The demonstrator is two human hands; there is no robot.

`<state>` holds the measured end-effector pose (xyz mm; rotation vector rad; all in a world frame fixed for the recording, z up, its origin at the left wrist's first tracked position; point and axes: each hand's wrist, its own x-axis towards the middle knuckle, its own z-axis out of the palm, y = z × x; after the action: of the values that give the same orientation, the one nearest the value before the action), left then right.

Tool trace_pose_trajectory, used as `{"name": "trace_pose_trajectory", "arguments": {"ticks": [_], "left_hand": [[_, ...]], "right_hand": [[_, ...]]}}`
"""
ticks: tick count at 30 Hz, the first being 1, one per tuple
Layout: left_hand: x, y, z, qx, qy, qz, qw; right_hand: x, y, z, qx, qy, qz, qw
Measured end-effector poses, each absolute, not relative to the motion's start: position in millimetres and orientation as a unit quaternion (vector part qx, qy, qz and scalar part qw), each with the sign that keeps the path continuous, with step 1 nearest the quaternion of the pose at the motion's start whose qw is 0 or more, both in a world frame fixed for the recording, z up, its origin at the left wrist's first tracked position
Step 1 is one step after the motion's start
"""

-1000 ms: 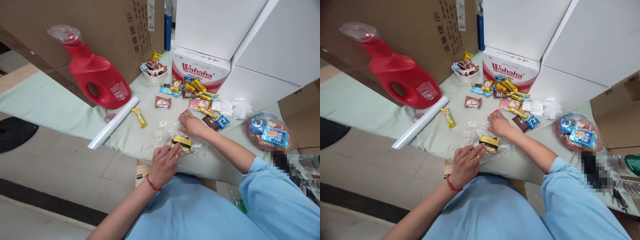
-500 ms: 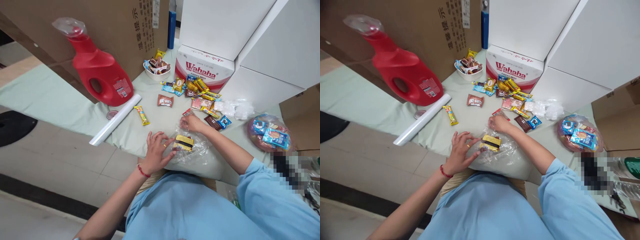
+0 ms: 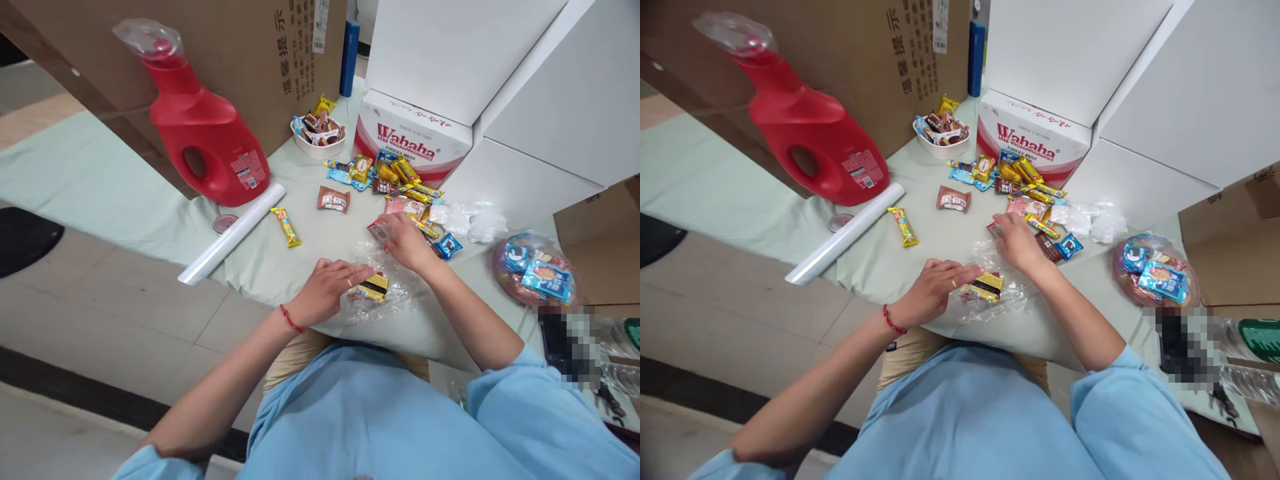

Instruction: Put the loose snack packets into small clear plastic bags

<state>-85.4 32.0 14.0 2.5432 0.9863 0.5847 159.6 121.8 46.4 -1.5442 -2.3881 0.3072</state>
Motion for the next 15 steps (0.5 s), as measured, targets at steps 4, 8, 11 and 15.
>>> {"name": "trace_pose_trajectory", "arguments": {"ticks": [4,8,11,15], "left_hand": [[-89,47,15,0.929,0.308,0.126,0.161],[-92,54,22,0.933,0.312,0.131,0.123],[-93,52,25,0.917,0.356,0.147,0.102],[-93,47,17,0.841,0.503,0.178,0.088]], "right_hand": [[182,67,52,-0.518,-0.815,0.170,0.198],[177,5,49,-0.460,-0.853,0.224,0.097],[174,-21,40,-0.496,-0.840,0.218,0.021],[178,-27,34,-0.480,-0.845,0.231,0.029]]}}
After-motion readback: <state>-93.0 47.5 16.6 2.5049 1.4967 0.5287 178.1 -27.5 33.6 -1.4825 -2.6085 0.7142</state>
